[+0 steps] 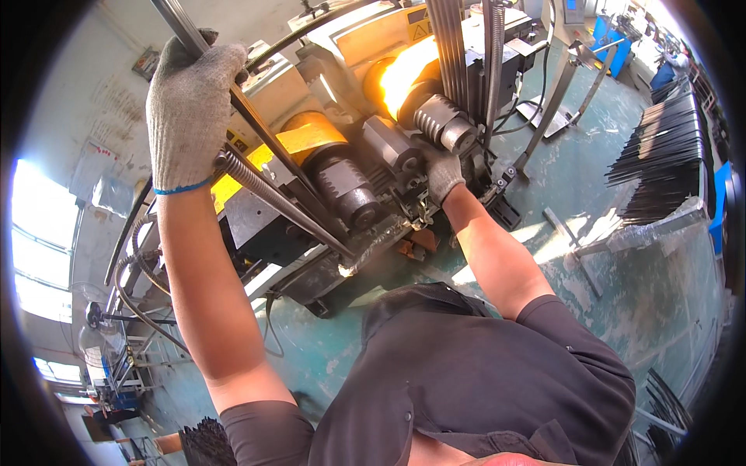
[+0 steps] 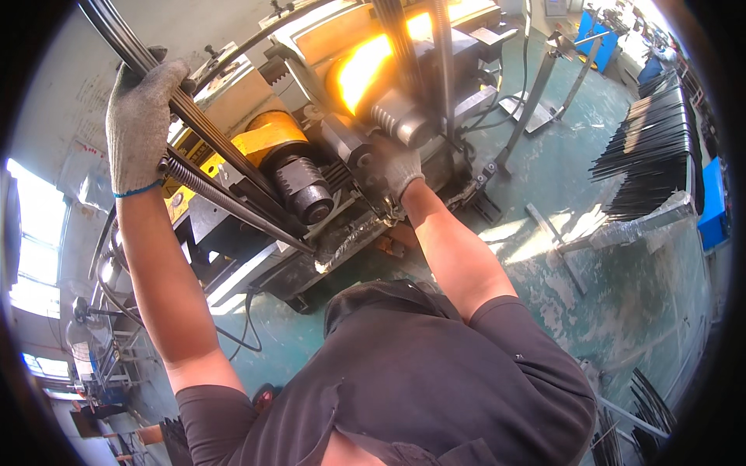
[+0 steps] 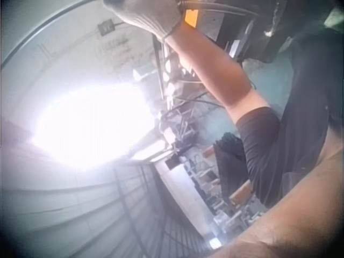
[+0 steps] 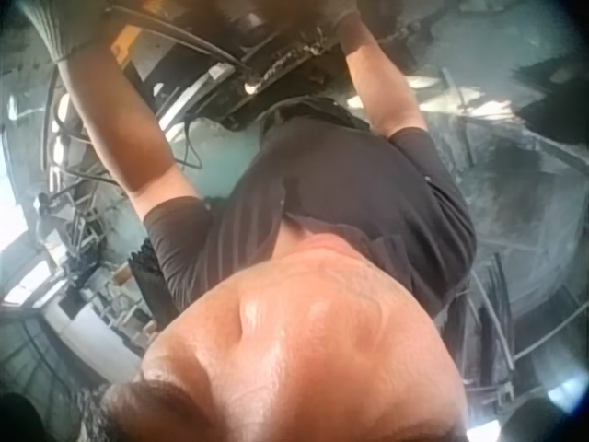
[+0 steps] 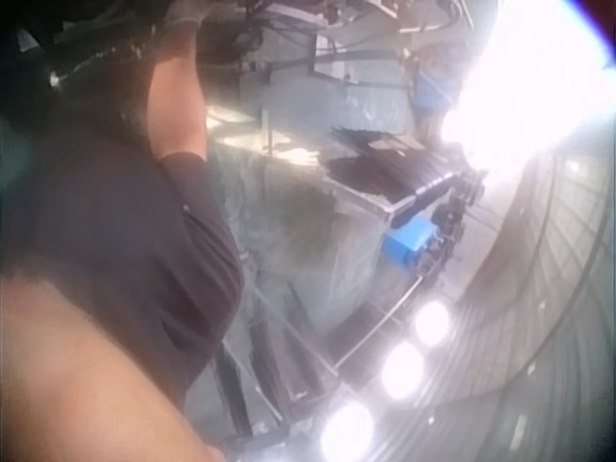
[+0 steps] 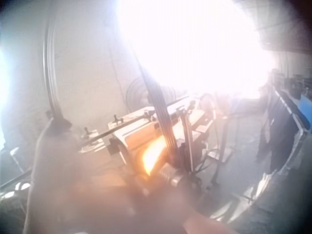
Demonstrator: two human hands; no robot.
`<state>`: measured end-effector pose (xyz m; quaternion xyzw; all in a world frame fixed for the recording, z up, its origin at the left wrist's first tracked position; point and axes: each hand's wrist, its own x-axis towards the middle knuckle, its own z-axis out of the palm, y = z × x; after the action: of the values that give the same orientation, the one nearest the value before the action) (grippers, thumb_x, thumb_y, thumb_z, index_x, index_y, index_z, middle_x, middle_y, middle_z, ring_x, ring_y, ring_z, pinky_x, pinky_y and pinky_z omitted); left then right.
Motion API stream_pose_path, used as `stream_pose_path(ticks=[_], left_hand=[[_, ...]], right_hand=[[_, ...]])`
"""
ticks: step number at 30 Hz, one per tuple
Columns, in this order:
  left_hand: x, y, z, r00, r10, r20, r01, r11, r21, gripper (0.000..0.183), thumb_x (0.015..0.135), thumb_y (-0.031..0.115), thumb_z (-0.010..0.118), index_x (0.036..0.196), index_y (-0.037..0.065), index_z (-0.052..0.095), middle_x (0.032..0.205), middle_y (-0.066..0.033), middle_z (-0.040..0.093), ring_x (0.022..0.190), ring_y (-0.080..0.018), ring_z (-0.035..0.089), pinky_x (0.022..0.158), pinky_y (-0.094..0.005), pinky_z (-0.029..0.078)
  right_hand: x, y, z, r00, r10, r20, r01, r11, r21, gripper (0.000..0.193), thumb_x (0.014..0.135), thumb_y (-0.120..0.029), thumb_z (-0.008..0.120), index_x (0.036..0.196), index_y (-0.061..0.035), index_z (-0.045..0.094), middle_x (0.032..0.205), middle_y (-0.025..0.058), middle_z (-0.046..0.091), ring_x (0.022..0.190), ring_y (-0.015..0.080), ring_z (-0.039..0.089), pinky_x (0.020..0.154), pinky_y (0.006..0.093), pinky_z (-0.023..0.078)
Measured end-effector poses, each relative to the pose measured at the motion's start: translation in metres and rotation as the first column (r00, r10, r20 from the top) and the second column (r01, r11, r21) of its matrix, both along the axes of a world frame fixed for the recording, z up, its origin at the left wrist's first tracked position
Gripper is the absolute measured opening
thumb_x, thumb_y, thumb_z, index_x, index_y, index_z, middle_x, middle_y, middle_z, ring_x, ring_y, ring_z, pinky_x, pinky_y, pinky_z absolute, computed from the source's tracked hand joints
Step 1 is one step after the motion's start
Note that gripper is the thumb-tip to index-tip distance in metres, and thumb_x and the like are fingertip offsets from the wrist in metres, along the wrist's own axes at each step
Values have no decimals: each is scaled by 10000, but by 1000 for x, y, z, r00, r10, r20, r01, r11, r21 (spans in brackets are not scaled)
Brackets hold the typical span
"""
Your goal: The person feeds straight metal rods into a bending machine, operates the machine to bend them, and then stacks the bent rods. The person repeats this process multiple times, handling the rods with gloved hands.
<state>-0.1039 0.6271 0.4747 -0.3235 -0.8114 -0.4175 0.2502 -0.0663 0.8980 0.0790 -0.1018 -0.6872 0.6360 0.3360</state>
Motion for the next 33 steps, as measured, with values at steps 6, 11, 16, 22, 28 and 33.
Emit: stream_pose_path(ticks=[6,11,16,22,28,33], left_hand=[[-2,-2,-1,1000,-5,25,5,1000,-9,414,896,330,754,1128,-12,729,890,-100,755,852,-187,723,813,-330,540],[0,-1,-1,999,-48,7,48,999,5,430,896,329,750,1143,-22,718,894,-116,747,843,-205,723,827,-346,551],[0,-2,1,1000,-24,-10,24,999,-24,447,896,328,754,1155,-33,702,903,-125,744,841,-212,728,837,-348,557],[-1,-5,-1,999,31,22,-32,999,29,344,913,319,762,1073,14,746,892,-90,740,855,-190,712,816,-351,566],[6,-11,0,984,51,169,-74,988,134,262,906,241,753,1016,4,771,862,-82,754,855,-188,730,804,-338,557],[-18,-49,-5,941,-115,320,118,993,9,346,928,286,770,1152,24,796,994,-108,800,954,-204,763,971,-341,549]], right_hand=[[23,-21,55,994,70,82,-36,932,-360,201,925,-172,784,1035,-30,694,792,82,695,572,175,659,493,294,510],[1,-2,5,999,25,21,-24,998,-61,213,921,-181,791,1038,-31,696,794,77,696,567,171,659,493,290,509],[11,-14,29,998,44,52,-27,954,-299,236,916,-194,802,1059,-34,703,822,77,708,575,167,663,498,287,509],[8,-11,27,995,44,93,-25,981,-192,239,915,-200,808,1072,-43,720,840,60,710,589,150,664,511,281,516],[-11,1,-12,998,-60,0,60,996,66,228,936,-227,778,1056,-37,739,918,48,729,675,131,673,586,292,553],[13,-13,20,941,-66,332,-75,916,394,258,923,-334,694,1087,-153,777,1119,60,747,1015,234,708,835,393,592]])
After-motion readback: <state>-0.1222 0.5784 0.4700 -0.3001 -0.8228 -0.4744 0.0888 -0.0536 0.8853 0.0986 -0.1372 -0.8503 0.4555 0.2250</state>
